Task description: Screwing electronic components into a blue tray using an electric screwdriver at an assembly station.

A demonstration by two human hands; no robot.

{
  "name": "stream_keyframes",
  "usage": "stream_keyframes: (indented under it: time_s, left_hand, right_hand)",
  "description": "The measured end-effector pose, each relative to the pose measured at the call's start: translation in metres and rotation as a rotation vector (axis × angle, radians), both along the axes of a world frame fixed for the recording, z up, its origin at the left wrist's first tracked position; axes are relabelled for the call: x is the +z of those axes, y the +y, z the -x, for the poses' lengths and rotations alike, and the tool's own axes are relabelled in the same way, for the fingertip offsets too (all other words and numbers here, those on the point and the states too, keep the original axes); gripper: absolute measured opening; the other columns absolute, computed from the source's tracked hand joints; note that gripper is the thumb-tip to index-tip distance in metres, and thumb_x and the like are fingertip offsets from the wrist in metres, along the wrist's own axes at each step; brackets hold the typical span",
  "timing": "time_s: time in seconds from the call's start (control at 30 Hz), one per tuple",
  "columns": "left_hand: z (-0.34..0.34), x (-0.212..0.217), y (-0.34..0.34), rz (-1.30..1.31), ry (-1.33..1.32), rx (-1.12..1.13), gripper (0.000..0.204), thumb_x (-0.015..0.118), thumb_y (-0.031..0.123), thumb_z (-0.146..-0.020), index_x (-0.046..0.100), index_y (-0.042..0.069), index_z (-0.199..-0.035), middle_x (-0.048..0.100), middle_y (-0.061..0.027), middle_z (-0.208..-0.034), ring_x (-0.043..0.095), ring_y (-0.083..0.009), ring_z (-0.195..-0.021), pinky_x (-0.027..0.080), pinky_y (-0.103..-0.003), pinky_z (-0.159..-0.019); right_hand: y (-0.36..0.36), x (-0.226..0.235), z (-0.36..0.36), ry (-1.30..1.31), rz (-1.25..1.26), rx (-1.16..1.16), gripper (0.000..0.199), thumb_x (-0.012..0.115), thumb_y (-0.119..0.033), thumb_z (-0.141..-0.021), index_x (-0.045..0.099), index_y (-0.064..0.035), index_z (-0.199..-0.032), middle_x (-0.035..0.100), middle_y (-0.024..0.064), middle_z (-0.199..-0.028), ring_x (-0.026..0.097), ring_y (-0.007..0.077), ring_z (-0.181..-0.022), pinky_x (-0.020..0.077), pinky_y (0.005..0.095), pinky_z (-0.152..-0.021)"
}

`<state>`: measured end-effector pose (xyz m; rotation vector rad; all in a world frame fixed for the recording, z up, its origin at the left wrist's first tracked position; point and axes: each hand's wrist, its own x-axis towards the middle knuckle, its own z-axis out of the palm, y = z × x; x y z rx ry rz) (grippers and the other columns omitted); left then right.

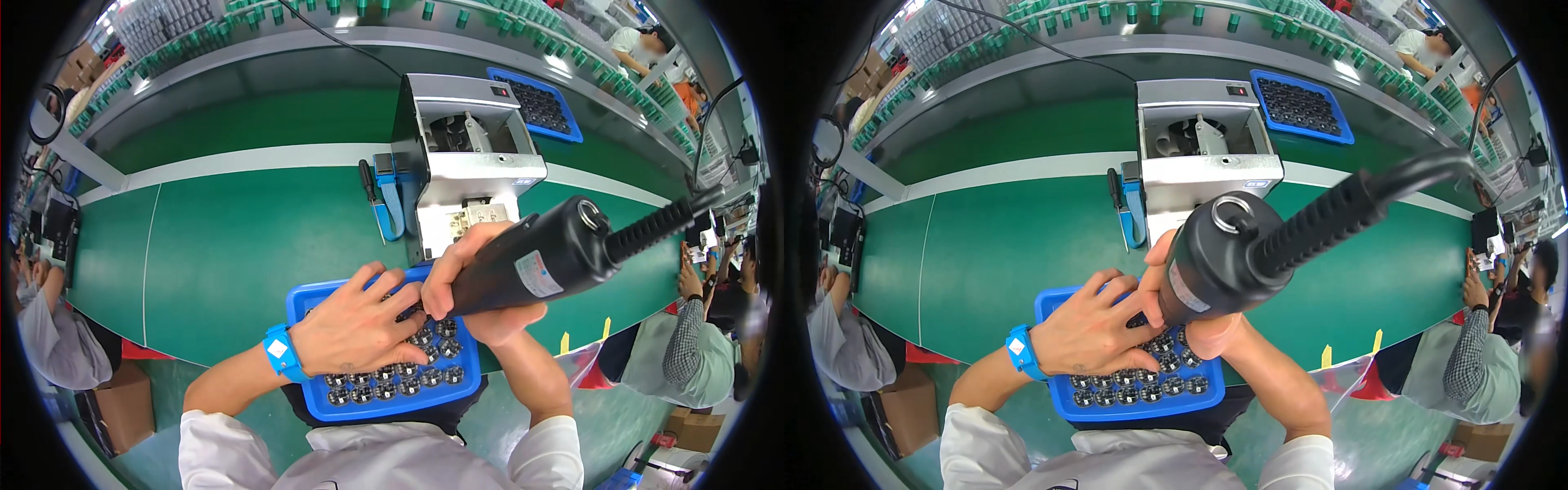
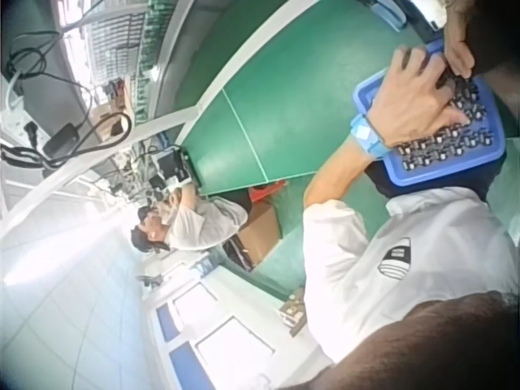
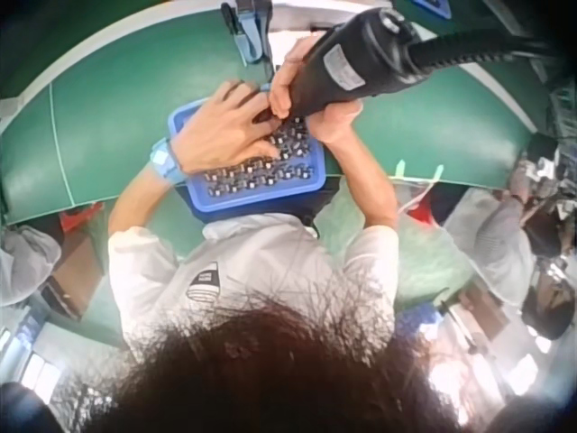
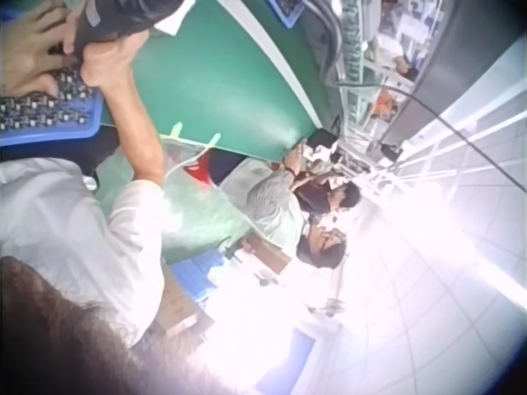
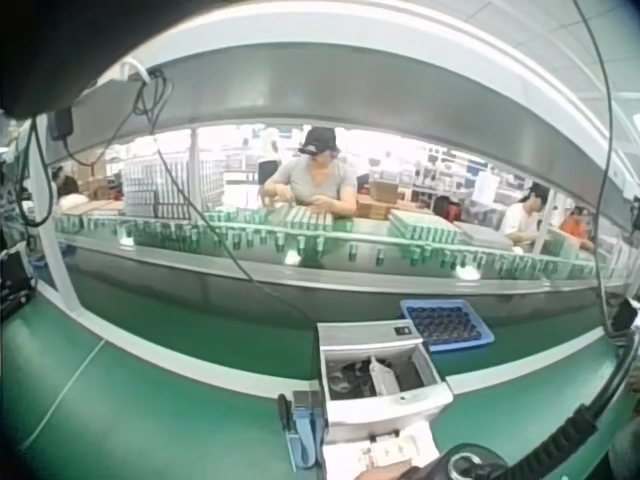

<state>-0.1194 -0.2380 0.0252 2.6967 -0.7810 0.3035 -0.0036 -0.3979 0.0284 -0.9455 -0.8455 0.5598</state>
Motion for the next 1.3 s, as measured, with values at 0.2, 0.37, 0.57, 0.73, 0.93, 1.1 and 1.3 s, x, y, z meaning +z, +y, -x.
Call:
stream_keyframes:
  time_s: [0.2,0.37,0.57,0.73,0.93,1.1,1.3]
  left_hand:
    - [0.002,0.001,0.0,0.007,0.005,-0.001,0.049,0.063,0.054,-0.087,0.072,0.009,-0.102,0.056,-0.0106,-0.111,0.051,-0.0312,-0.108,0.04,-0.047,-0.1]
    - [0.002,0.0,0.002,0.026,0.012,0.008,0.05,0.061,0.053,-0.089,0.073,0.006,-0.1,0.055,-0.01,-0.109,0.05,-0.0286,-0.107,0.039,-0.046,-0.101]
    - [-0.001,0.002,0.0,0.013,0.002,-0.018,0.051,0.063,0.056,-0.085,0.073,0.009,-0.101,0.054,-0.01,-0.114,0.05,-0.0317,-0.106,0.041,-0.047,-0.1]
    - [-0.002,0.001,0.0,0.037,0.0,-0.022,0.049,0.065,0.054,-0.084,0.073,0.009,-0.101,0.054,-0.0102,-0.112,0.05,-0.0318,-0.106,0.042,-0.047,-0.098]
    - [-0.002,0.002,0.001,0.049,0.015,-0.02,0.048,0.066,0.054,-0.084,0.072,0.01,-0.1,0.054,-0.0104,-0.112,0.05,-0.0326,-0.106,0.042,-0.047,-0.099]
    - [-0.002,0.002,0.004,0.046,0.017,-0.024,0.048,0.066,0.054,-0.084,0.072,0.009,-0.101,0.054,-0.0103,-0.112,0.05,-0.0328,-0.107,0.042,-0.047,-0.099]
    - [-0.002,0.0,0.003,0.073,0.025,-0.022,0.048,0.067,0.053,-0.084,0.072,0.009,-0.101,0.053,-0.0105,-0.112,0.049,-0.0335,-0.107,0.041,-0.048,-0.1]
  right_hand:
    - [0.002,-0.005,0.001,-0.003,-0.043,-0.011,0.094,0.06,-0.083,-0.076,0.044,-0.0007,-0.118,0.057,0.0126,-0.063,0.058,0.0218,-0.051,0.0498,0.0326,-0.047]
    - [-0.001,0.021,-0.002,-0.04,0.026,0.035,0.103,0.053,-0.085,-0.08,0.037,-0.0003,-0.136,0.055,0.013,-0.063,0.057,0.025,-0.051,0.0497,0.0373,-0.048]
    - [-0.015,0.059,-0.025,-0.15,-0.332,-0.312,0.109,0.038,-0.089,-0.082,0.024,-0.0021,-0.147,0.053,0.01,-0.069,0.053,0.0216,-0.048,0.05,0.0373,-0.045]
    - [-0.015,0.051,-0.044,-0.073,-0.356,-0.374,0.127,0.043,-0.1,-0.063,0.03,-0.0002,-0.14,0.057,0.0112,-0.065,0.055,0.0215,-0.048,0.0507,0.0348,-0.049]
    - [-0.012,0.048,-0.047,-0.147,-0.265,-0.336,0.109,0.044,-0.091,-0.077,0.032,-0.0043,-0.142,0.053,0.0104,-0.065,0.052,0.0221,-0.045,0.0482,0.0359,-0.046]
    - [-0.006,0.051,-0.037,-0.061,-0.131,-0.444,0.121,0.046,-0.098,-0.065,0.037,0.0023,-0.132,0.058,0.0099,-0.065,0.055,0.0166,-0.049,0.0475,0.0282,-0.047]
    - [-0.01,0.048,-0.027,-0.074,-0.026,-0.317,0.116,0.042,-0.098,-0.069,0.04,0.0032,-0.127,0.057,0.0076,-0.062,0.054,0.0136,-0.048,0.044,0.0254,-0.046]
